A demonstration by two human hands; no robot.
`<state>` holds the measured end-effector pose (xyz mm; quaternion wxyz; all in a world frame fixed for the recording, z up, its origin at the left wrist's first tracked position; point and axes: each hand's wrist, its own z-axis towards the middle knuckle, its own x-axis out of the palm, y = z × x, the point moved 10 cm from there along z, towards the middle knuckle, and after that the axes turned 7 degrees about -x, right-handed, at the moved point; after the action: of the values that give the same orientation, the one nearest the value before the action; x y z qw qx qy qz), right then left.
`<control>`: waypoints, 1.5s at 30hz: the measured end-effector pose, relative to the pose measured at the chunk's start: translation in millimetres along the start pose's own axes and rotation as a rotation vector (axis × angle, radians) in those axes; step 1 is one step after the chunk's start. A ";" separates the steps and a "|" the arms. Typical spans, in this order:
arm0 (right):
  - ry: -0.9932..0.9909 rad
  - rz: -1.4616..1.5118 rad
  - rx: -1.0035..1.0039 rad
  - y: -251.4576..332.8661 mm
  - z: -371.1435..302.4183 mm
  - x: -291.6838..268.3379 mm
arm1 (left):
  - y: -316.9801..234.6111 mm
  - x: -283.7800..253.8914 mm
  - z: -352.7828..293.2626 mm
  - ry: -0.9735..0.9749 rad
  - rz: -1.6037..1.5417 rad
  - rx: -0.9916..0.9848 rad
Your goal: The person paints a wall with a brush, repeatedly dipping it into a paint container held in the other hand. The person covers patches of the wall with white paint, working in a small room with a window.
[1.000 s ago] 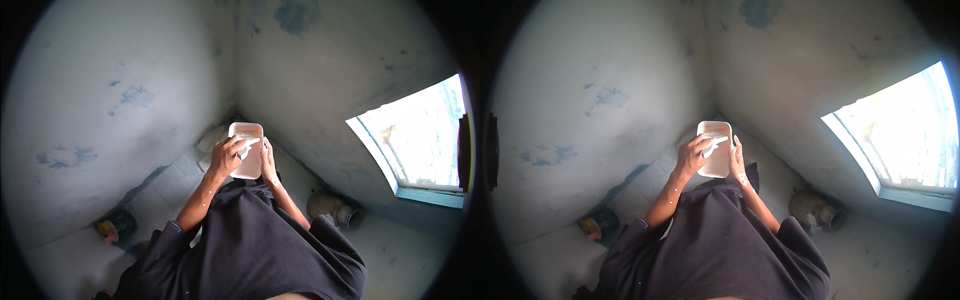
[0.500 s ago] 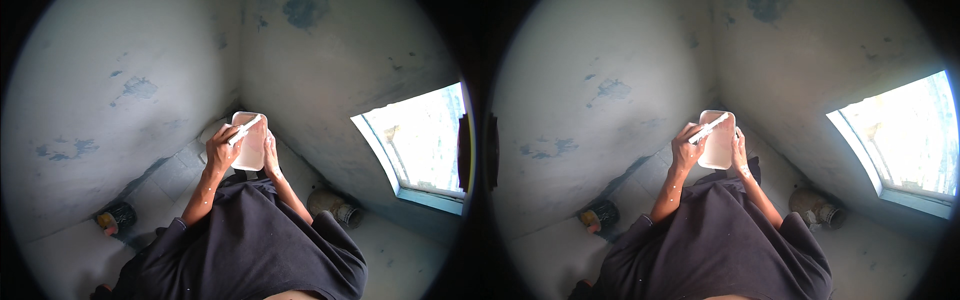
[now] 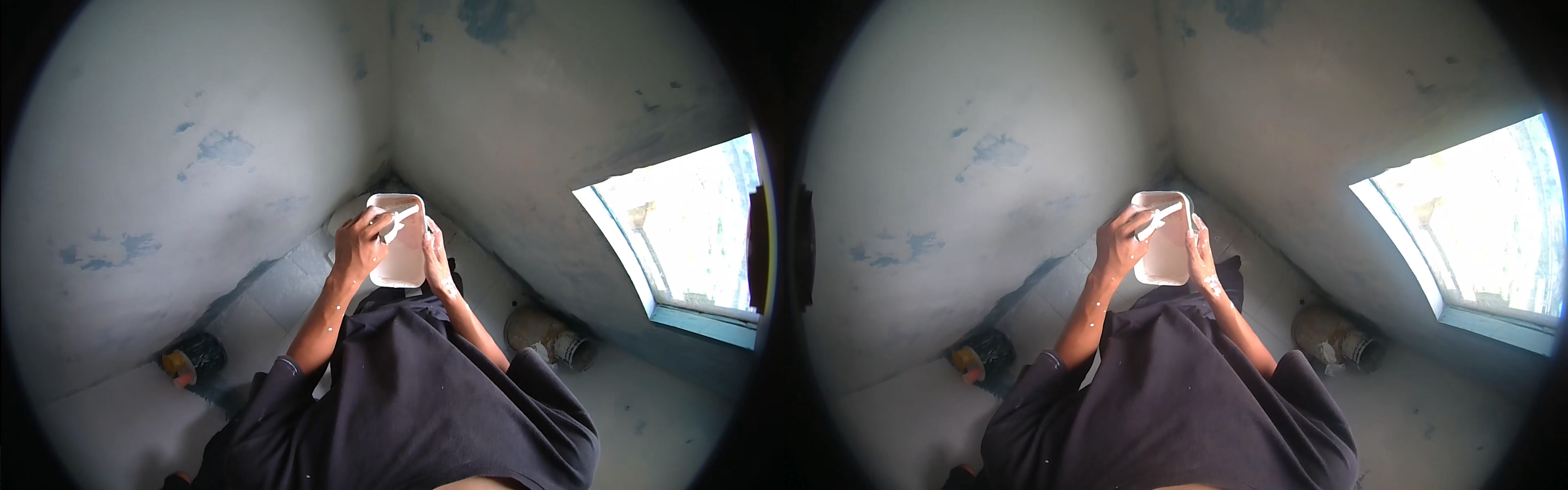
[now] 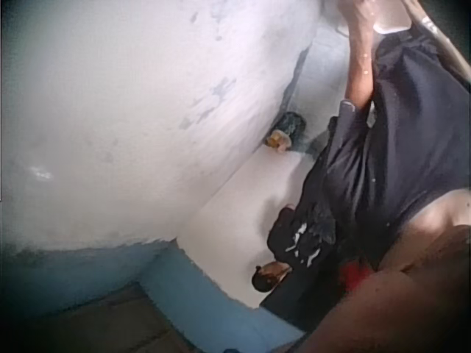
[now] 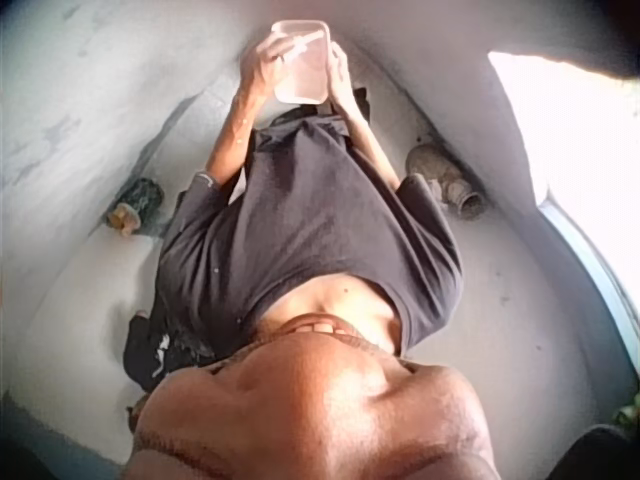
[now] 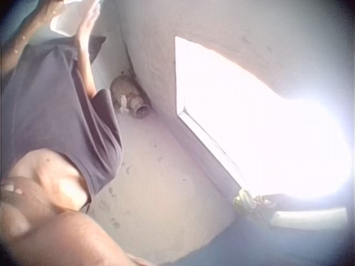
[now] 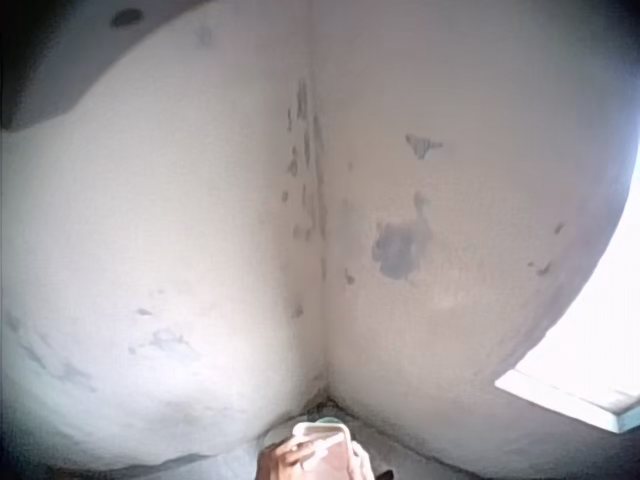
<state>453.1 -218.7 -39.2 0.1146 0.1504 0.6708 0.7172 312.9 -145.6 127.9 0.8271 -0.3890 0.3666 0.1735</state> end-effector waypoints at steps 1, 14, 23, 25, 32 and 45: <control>0.009 -0.004 0.013 2.3 0.9 0.6 | 0.1 -0.6 3.1 0.008 -0.011 -0.006; 0.032 -0.043 0.044 -9.1 -0.8 -2.7 | 4.4 -17.9 -0.1 0.022 -0.228 -0.130; 0.062 -0.088 0.086 13.1 -3.4 4.7 | 5.3 -24.8 2.5 0.069 -0.079 -0.206; 0.034 -0.138 0.094 11.2 -2.6 2.5 | 9.7 -20.5 -0.3 0.055 -0.043 -0.244; 0.020 0.088 0.269 -8.7 -11.6 8.1 | 20.0 -28.4 -0.7 -0.013 -0.050 -0.430; 0.086 0.002 0.117 18.6 -1.9 12.2 | 12.0 -41.4 6.8 -0.086 -0.095 -0.375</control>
<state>441.7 -217.3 -20.0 0.0762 0.1267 0.7158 0.6825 281.4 -132.8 155.3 0.7625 -0.5453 0.2733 0.2158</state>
